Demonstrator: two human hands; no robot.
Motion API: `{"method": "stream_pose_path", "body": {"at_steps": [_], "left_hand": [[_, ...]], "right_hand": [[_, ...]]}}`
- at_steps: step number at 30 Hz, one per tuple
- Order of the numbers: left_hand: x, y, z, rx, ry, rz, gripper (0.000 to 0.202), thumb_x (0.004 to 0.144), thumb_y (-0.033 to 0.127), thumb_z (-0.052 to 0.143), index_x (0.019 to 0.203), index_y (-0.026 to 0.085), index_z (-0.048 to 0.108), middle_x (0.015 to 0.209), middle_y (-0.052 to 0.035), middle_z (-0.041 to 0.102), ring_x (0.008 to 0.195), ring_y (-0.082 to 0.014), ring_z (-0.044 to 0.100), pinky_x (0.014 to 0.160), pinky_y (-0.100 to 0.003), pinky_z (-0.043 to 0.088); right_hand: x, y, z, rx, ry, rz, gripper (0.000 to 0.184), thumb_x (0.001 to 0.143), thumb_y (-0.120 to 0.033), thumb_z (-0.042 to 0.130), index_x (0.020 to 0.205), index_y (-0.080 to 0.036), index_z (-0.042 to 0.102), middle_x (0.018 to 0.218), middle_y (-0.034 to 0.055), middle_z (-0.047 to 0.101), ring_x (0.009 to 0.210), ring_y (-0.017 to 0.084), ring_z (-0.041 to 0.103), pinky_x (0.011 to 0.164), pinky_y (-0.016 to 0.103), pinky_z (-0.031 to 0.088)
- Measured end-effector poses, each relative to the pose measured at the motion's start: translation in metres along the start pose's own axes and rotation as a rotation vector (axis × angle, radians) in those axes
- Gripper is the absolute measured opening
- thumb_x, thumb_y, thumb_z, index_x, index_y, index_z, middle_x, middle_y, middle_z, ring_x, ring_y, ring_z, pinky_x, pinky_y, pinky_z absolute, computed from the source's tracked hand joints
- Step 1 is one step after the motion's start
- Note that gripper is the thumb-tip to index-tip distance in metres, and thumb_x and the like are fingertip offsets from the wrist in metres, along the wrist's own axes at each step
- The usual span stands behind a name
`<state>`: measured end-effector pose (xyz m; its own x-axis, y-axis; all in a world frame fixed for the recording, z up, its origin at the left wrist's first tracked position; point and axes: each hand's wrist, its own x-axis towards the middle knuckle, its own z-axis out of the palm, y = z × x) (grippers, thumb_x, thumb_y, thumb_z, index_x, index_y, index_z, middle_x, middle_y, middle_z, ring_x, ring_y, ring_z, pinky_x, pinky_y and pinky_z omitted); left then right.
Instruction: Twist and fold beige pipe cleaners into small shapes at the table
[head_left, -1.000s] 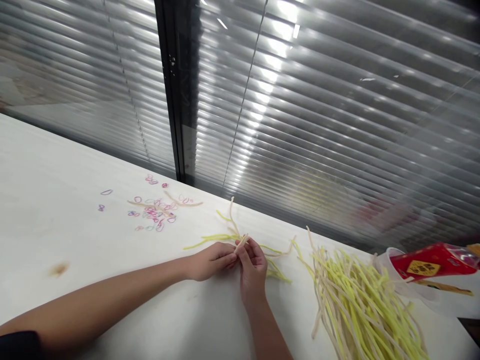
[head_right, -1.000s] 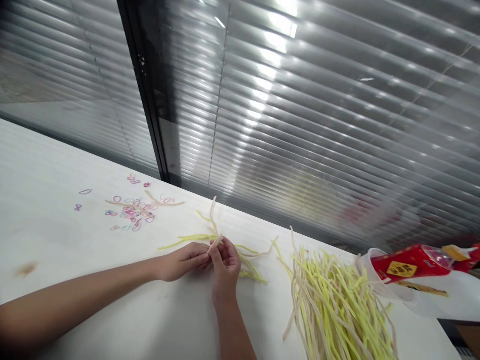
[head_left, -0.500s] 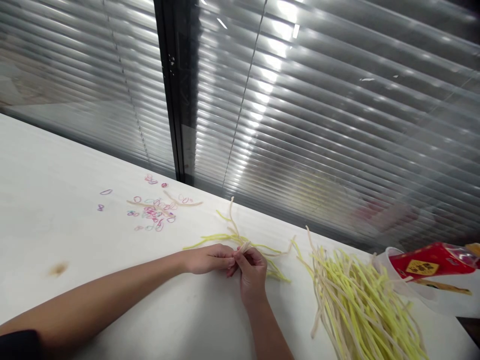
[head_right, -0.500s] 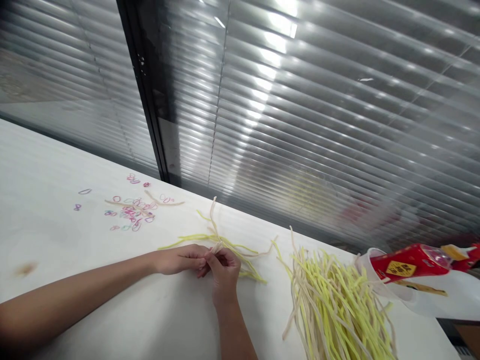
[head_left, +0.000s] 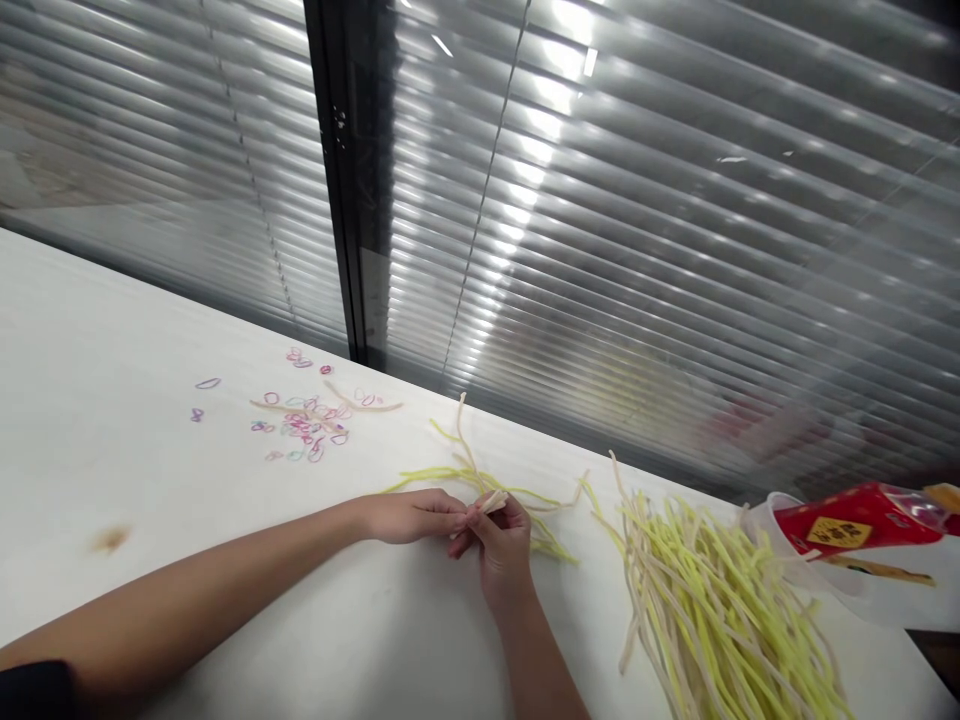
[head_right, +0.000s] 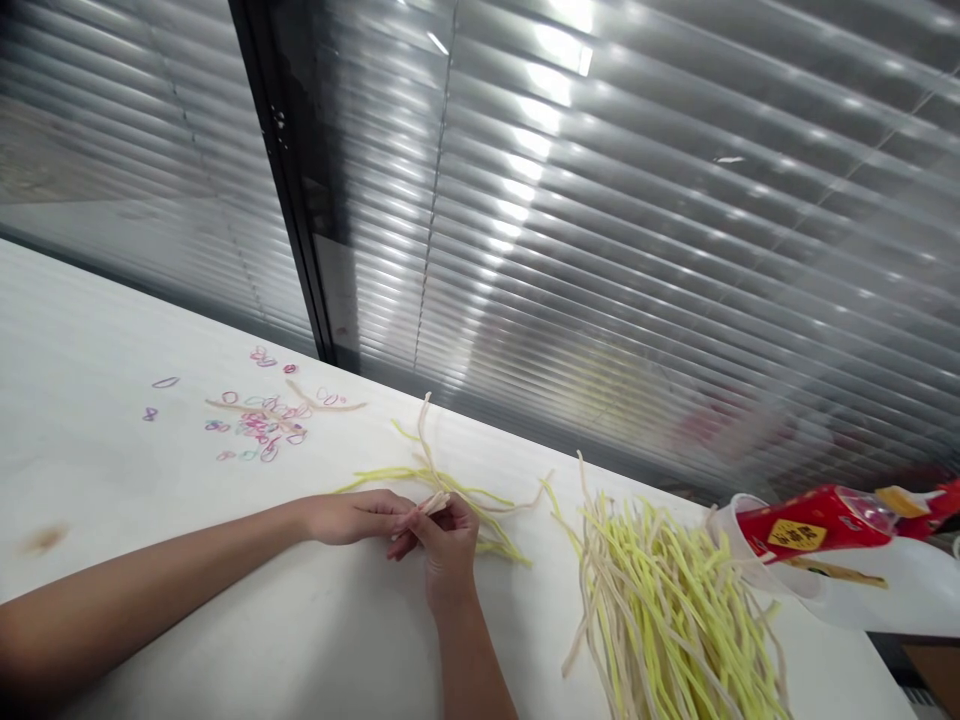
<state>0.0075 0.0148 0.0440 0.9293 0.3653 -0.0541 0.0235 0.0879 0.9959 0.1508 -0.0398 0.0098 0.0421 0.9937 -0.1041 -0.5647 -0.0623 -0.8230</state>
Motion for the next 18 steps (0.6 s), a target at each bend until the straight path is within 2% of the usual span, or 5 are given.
{"method": "stream_pose_path", "body": {"at_steps": [6,12,18], "left_hand": [[0.001,-0.003,0.000,0.045,0.017,-0.015,0.044,0.089,0.051,0.039,0.070,0.017,0.060,0.072,-0.0041,0.057,0.070,-0.0160,0.047,0.069,-0.026,0.038],[0.001,-0.006,0.001,0.091,0.038,-0.020,0.046,0.089,0.053,0.035,0.065,0.016,0.048,0.068,-0.0009,0.046,0.066,-0.0135,0.041,0.065,-0.024,0.036],[0.001,-0.010,0.002,0.204,0.041,-0.003,0.042,0.088,0.052,0.039,0.070,0.016,0.050,0.070,-0.0008,0.047,0.066,-0.0133,0.038,0.062,-0.024,0.036]], "right_hand": [[0.001,0.001,-0.001,0.012,0.019,0.003,0.032,0.058,-0.031,0.081,0.059,-0.015,0.054,0.044,-0.0039,0.057,0.029,0.011,0.050,0.031,0.022,0.042],[0.004,0.013,-0.009,0.015,0.135,-0.060,0.028,0.058,-0.023,0.081,0.060,-0.016,0.054,0.051,-0.0063,0.055,0.042,0.008,0.051,0.040,0.020,0.045],[0.004,0.010,-0.006,-0.037,0.189,-0.092,0.034,0.059,-0.027,0.080,0.057,-0.017,0.048,0.047,-0.0082,0.051,0.039,0.006,0.047,0.038,0.019,0.043]]}}
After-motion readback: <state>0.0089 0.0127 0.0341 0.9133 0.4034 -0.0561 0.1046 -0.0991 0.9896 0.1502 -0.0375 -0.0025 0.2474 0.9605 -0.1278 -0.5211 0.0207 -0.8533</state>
